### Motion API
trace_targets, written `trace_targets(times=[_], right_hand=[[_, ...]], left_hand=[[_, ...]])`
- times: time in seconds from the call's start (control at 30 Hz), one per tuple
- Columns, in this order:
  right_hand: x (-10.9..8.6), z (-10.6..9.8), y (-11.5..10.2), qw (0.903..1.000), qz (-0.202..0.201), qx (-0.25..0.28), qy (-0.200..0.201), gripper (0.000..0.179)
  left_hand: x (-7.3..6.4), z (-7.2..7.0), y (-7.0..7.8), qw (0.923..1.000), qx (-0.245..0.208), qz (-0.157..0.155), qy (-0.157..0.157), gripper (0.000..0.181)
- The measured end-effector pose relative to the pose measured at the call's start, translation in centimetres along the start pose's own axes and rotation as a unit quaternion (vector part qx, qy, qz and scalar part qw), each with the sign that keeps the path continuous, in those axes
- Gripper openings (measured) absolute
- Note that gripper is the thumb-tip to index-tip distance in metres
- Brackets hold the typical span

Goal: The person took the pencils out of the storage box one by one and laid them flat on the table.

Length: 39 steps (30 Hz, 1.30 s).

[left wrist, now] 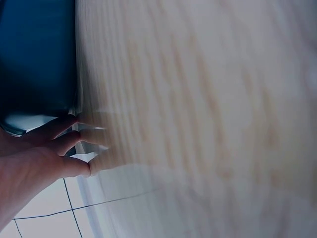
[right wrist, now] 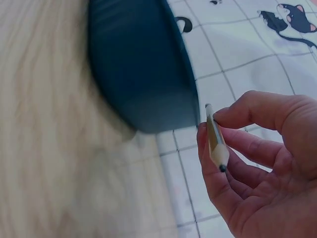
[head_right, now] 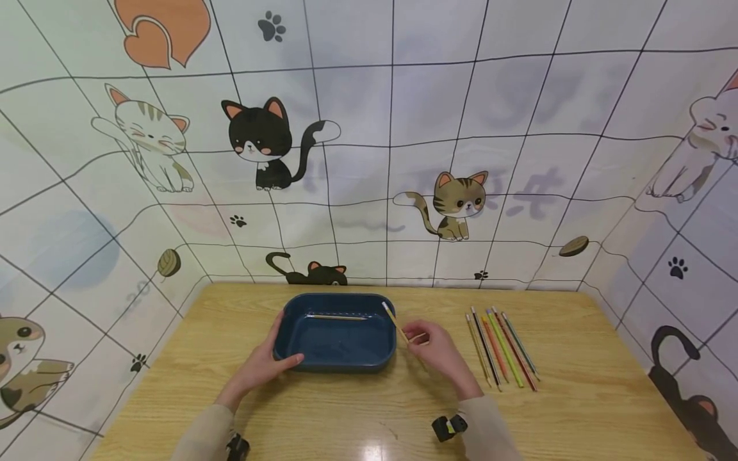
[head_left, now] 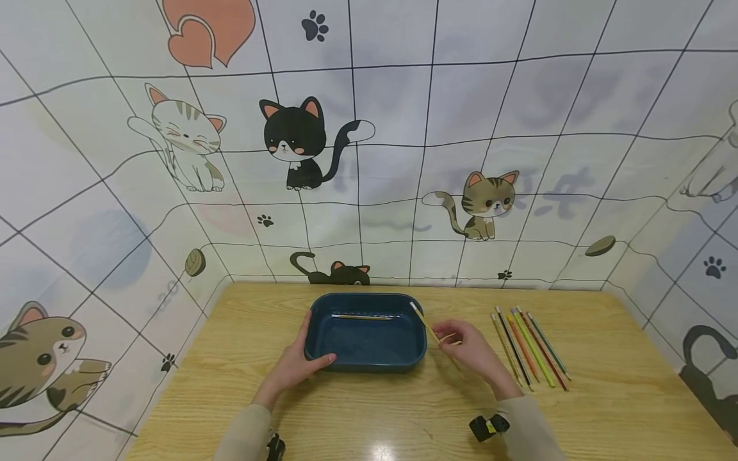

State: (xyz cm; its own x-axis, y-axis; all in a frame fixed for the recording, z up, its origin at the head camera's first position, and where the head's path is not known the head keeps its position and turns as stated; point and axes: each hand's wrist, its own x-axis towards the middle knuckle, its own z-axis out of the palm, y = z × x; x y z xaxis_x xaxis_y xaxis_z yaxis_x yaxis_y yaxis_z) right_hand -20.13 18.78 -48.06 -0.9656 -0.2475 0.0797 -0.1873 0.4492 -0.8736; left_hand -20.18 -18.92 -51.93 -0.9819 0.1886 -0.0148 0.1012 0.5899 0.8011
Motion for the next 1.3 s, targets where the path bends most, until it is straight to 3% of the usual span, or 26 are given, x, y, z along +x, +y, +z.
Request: trace_targets(times=[0.47,0.9,1.13,1.3], right_hand=[[-2.4,-2.4,4.4,0.9922,0.087,-0.038,0.080,0.029],[-3.6,-4.5,5.7,0.9825,0.089,-0.109,0.122,0.031],[-3.8,-5.0,6.3,0.9732,0.070,-0.154,0.156,0.029],[-3.8,-5.3,6.5,0.9713,0.068,-0.165,0.157,0.028]], left_hand=[[0.0,0.0,-0.1,1.0000,-0.005,-0.003,0.002,0.110],[-0.1,0.0,0.0,1.0000,0.003,-0.004,0.002,0.110],[0.0,0.0,0.0,0.9999,-0.001,-0.011,-0.001,0.110],[-0.2,0.0,0.2,1.0000,-0.001,-0.009,-0.003,0.110]])
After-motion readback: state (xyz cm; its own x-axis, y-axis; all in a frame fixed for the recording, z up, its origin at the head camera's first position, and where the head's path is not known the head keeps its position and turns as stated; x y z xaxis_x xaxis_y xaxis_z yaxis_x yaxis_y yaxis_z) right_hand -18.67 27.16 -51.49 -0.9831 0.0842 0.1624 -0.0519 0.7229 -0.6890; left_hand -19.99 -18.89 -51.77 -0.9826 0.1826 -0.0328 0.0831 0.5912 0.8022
